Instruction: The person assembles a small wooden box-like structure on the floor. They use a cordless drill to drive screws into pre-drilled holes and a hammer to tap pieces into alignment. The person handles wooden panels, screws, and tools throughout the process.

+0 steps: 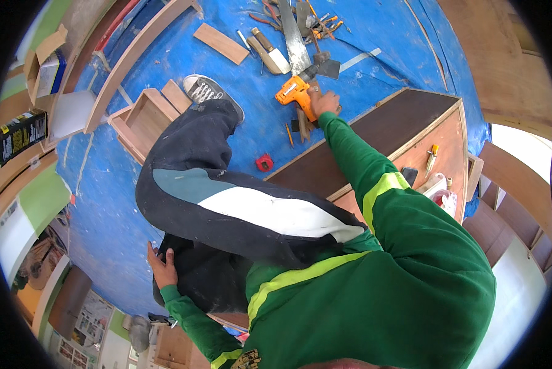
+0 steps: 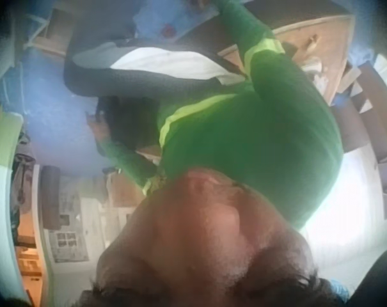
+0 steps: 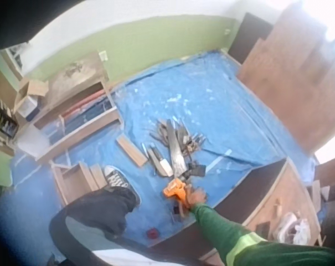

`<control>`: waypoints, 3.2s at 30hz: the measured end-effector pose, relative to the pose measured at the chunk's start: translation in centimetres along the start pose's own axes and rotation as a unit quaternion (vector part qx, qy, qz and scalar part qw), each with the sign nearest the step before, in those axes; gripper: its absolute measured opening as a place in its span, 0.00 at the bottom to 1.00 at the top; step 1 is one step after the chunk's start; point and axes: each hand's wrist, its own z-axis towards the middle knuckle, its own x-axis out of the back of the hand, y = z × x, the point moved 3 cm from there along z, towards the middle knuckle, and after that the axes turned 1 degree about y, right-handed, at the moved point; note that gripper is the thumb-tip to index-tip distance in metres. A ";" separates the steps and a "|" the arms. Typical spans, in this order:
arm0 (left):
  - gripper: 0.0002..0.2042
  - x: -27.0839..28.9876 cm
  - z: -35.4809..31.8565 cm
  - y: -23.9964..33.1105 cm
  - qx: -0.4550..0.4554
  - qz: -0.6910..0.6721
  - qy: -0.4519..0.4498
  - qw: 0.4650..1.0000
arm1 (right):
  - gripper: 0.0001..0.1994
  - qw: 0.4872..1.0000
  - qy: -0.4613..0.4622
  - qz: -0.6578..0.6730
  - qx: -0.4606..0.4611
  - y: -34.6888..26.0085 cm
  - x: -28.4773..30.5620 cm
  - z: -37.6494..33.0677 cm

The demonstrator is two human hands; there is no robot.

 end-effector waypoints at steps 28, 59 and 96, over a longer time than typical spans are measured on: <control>0.37 -0.5 1.1 6.3 0.008 -0.003 -0.006 1.000 | 0.40 0.971 0.050 -0.081 0.221 -19.5 5.1 16.8; 0.34 -1.0 4.2 8.0 0.039 0.007 -0.045 0.998 | 0.20 0.849 0.060 -0.124 0.511 -28.0 9.5 20.9; 0.05 -6.2 7.2 16.5 -0.014 -0.931 0.082 0.354 | 0.28 0.562 -0.715 -0.128 0.396 -30.4 14.5 -39.6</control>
